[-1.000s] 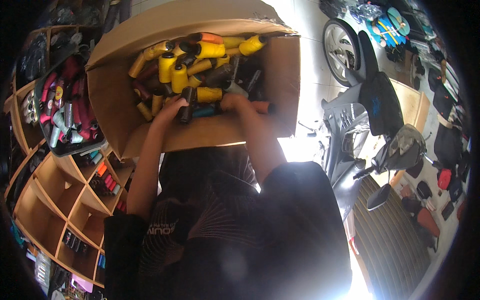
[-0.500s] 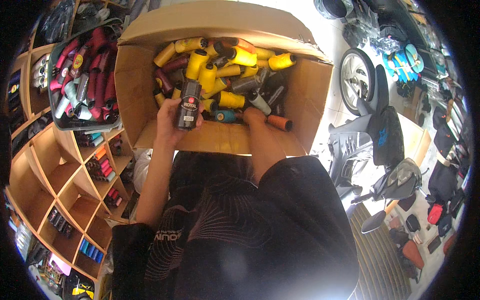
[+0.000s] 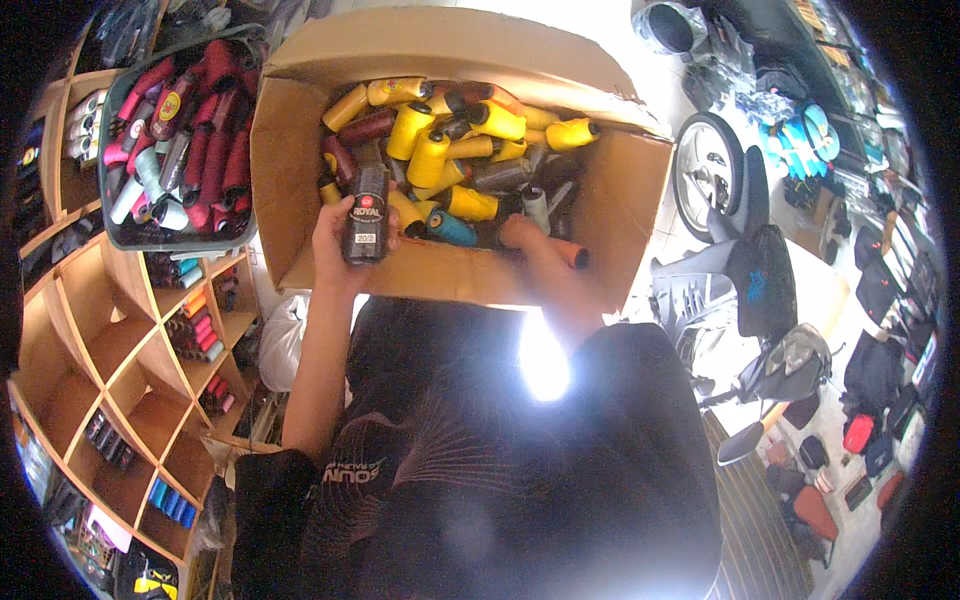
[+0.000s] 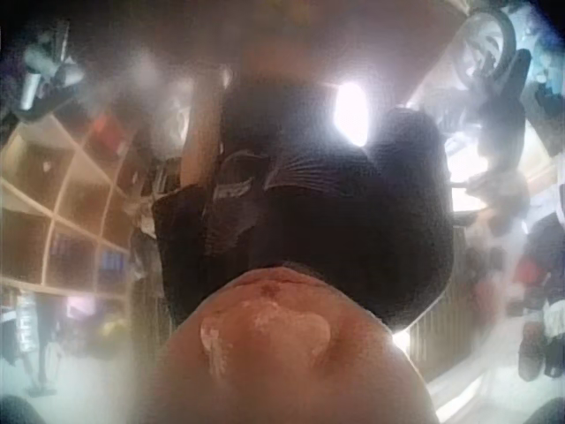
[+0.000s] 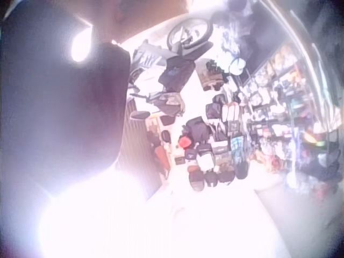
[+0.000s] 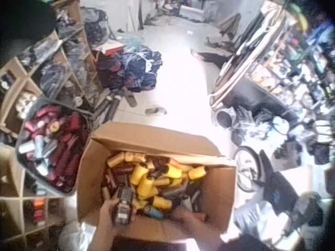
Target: The person picks up spools of thread from a cardboard box and places them onto a wooden shelf. The person handles the spools one by one, moving them from the box to the shelf.
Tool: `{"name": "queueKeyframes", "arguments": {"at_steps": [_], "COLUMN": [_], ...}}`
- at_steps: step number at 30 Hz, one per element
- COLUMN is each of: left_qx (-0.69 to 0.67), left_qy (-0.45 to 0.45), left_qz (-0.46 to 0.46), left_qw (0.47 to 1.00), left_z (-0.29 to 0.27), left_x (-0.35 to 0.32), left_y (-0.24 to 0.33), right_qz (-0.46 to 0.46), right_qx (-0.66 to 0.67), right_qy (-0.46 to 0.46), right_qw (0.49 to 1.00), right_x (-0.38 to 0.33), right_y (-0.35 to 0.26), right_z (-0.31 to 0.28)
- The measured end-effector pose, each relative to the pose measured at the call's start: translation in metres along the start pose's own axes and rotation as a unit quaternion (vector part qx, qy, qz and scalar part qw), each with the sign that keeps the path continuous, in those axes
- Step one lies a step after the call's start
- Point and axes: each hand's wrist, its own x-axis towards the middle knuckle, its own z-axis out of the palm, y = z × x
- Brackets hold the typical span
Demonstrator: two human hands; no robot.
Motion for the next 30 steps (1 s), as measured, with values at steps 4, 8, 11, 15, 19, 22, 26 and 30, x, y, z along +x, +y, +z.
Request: {"name": "queueKeyframes", "arguments": {"at_steps": [4, 8, 11, 15, 19, 22, 26, 30], "left_qx": [-0.001, 0.034, 0.008, -0.043, -0.05, -0.061, -0.131, -0.212], "left_qy": [-0.048, -0.079, -0.087, -0.141, -0.09, -0.05, -0.029, -0.017], "left_qz": [0.012, -0.031, -0.055, -0.066, -0.007, 0.038, 0.11, 0.177], "left_qw": [0.999, 0.996, 0.995, 0.987, 0.995, 0.996, 0.985, 0.961], "left_z": [-0.003, 0.003, 0.021, 0.044, 0.033, 0.026, 0.012, -0.01], "left_x": [0.004, 0.011, 0.006, -0.011, -0.041, -0.079, -0.13, -0.185], "left_y": [0.001, -0.005, -0.01, -0.023, -0.033, -0.032, -0.039, -0.05], "right_qz": [-0.077, -0.162, -0.206, -0.332, -0.398, -0.459, -0.433, -0.423], "right_qx": [0.125, 0.294, 0.517, 0.534, 0.356, 0.364, 0.434, 0.374], "right_qy": [0.021, 0.163, 0.108, 0.222, 0.3, 0.207, 0.09, 0.001], "right_qw": [0.989, 0.928, 0.824, 0.745, 0.791, 0.783, 0.785, 0.825], "right_x": [-0.048, -0.101, -0.192, -0.216, -0.261, -0.283, -0.282, -0.29], "right_y": [0.026, 0.053, 0.002, -0.026, -0.07, -0.082, -0.102, -0.142], "right_z": [-0.038, -0.027, -0.061, -0.035, -0.033, -0.037, -0.025, -0.007]}}
